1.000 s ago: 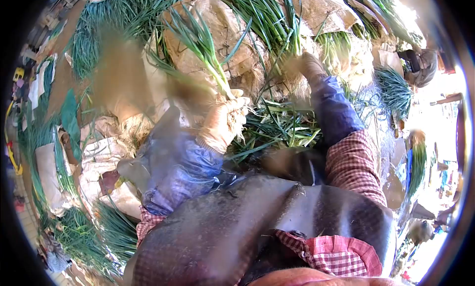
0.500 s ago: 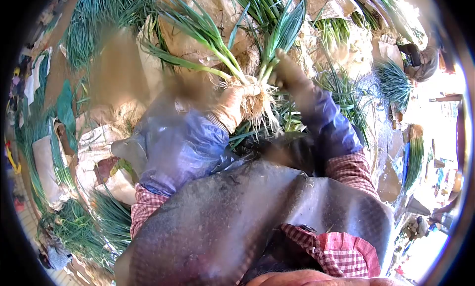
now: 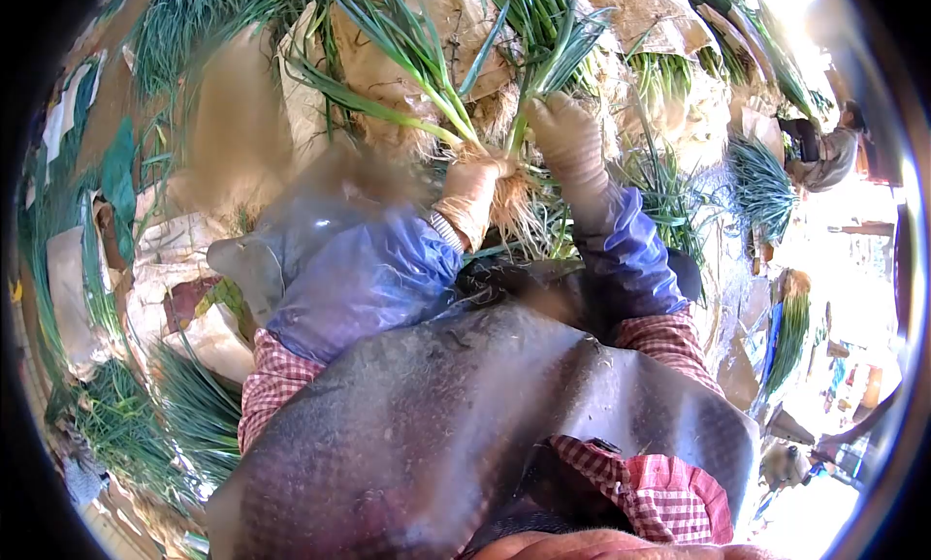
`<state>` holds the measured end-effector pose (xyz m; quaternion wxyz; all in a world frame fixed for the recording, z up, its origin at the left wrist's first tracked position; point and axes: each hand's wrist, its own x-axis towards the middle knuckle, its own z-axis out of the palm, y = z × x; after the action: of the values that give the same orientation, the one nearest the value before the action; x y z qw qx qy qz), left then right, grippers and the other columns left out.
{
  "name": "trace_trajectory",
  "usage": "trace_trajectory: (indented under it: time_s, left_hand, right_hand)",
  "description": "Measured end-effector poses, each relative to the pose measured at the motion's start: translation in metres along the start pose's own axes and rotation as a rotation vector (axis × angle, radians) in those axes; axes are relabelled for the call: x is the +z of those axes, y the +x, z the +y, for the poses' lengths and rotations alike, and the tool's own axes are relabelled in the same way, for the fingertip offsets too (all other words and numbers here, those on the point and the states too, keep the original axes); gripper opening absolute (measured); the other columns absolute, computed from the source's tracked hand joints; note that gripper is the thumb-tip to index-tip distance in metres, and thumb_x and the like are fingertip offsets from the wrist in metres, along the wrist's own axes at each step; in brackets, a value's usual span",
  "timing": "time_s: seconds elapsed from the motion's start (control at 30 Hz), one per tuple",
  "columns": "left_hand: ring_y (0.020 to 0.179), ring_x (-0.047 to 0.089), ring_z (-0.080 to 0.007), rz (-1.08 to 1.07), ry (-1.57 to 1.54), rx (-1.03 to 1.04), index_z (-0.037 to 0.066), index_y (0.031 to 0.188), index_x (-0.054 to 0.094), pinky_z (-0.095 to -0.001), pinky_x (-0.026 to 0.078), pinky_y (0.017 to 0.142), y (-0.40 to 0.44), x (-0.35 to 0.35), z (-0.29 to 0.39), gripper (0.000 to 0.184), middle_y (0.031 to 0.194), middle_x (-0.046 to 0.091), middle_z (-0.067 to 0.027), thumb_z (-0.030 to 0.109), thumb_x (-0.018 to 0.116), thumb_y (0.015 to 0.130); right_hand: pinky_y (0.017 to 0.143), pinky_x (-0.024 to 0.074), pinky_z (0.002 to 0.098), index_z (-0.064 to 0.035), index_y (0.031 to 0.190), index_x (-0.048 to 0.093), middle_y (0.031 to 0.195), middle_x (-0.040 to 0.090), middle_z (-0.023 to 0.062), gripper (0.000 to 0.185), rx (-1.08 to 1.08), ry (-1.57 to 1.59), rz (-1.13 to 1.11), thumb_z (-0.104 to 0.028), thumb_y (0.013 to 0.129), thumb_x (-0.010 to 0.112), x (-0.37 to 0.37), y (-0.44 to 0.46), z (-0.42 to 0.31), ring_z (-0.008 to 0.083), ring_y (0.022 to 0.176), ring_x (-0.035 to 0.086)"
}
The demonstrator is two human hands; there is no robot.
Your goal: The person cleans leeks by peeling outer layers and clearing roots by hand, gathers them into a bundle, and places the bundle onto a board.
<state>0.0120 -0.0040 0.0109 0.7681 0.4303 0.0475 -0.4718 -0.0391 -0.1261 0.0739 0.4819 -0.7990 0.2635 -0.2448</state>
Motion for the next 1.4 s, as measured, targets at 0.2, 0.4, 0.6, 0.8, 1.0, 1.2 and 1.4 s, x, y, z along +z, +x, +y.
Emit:
trace_trajectory:
  time_s: [0.2,0.4,0.6,0.8,1.0,1.2,1.4]
  left_hand:
    - [0.064,0.060,-0.0206,0.096,-0.115,0.027,0.002,0.088,0.056,-0.0324,0.054,0.058,-0.006,0.004,0.016,0.007,0.074,0.059,-0.0084,0.000,0.055,0.082]
    - [0.060,0.062,-0.0255,-0.126,-0.096,-0.070,0.000,0.093,0.054,-0.0381,0.055,0.055,0.010,-0.030,0.007,0.018,0.076,0.061,-0.0128,0.015,0.045,0.090]
    - [0.061,0.062,-0.0237,-0.161,-0.215,-0.267,0.002,0.097,0.054,-0.0415,0.056,0.056,0.016,-0.034,0.002,0.021,0.076,0.061,-0.0106,0.020,0.046,0.091]
    - [0.060,0.059,-0.0205,-0.138,-0.201,-0.059,0.004,0.087,0.052,-0.0316,0.050,0.052,0.009,-0.018,0.016,0.005,0.074,0.058,-0.0084,0.009,0.052,0.084]
    - [0.066,0.053,-0.0220,-0.524,-0.595,-0.246,0.005,0.088,0.052,-0.0318,0.048,0.057,0.019,-0.031,0.014,0.009,0.082,0.052,-0.0125,0.008,0.054,0.080]
    - [0.059,0.053,-0.0163,-0.472,-0.458,-0.291,0.003,0.092,0.052,-0.0289,0.048,0.051,0.000,-0.008,0.000,0.015,0.078,0.055,-0.0072,0.013,0.060,0.084]
    - [0.065,0.060,-0.0175,-0.093,0.213,-0.223,-0.001,0.100,0.056,-0.0279,0.052,0.063,-0.008,-0.013,-0.009,0.025,0.080,0.061,-0.0081,0.004,0.063,0.077]
  right_hand:
    - [0.058,0.0503,0.0278,-0.0038,0.093,0.066,0.074,0.065,0.0078,0.014,-0.772,-0.550,-0.249,-0.016,0.086,0.064,0.002,0.003,0.016,0.0131,0.066,0.060]
    - [0.036,0.0408,0.0172,-0.0034,0.101,0.066,0.064,0.060,-0.0013,0.026,0.454,0.248,-0.736,-0.026,0.088,0.062,-0.001,-0.012,-0.007,0.0048,0.044,0.055]
    - [0.037,0.0430,0.0180,-0.0043,0.101,0.066,0.063,0.060,-0.0014,0.025,0.405,0.151,-0.932,-0.025,0.088,0.062,0.003,-0.022,-0.015,0.0053,0.046,0.056]
    - [0.043,0.0458,0.0211,-0.0031,0.097,0.065,0.072,0.065,0.0052,0.020,0.102,0.137,-1.396,-0.020,0.086,0.061,0.021,-0.070,0.018,0.0095,0.052,0.059]
    - [0.050,0.0472,0.0241,-0.0006,0.111,0.059,0.081,0.067,0.0108,0.050,0.554,0.303,-0.880,-0.043,0.085,0.061,-0.019,-0.044,0.059,0.0113,0.064,0.061]
    - [0.075,0.0489,0.0295,-0.0014,0.114,0.058,0.099,0.064,0.0044,0.049,0.262,0.642,-0.606,-0.042,0.086,0.059,0.014,0.010,0.102,0.0139,0.092,0.059]
    - [0.058,0.0519,0.0257,-0.0081,0.092,0.065,0.076,0.064,0.0030,0.014,0.226,-0.181,-0.195,-0.019,0.084,0.061,0.017,-0.002,0.066,0.0146,0.063,0.061]
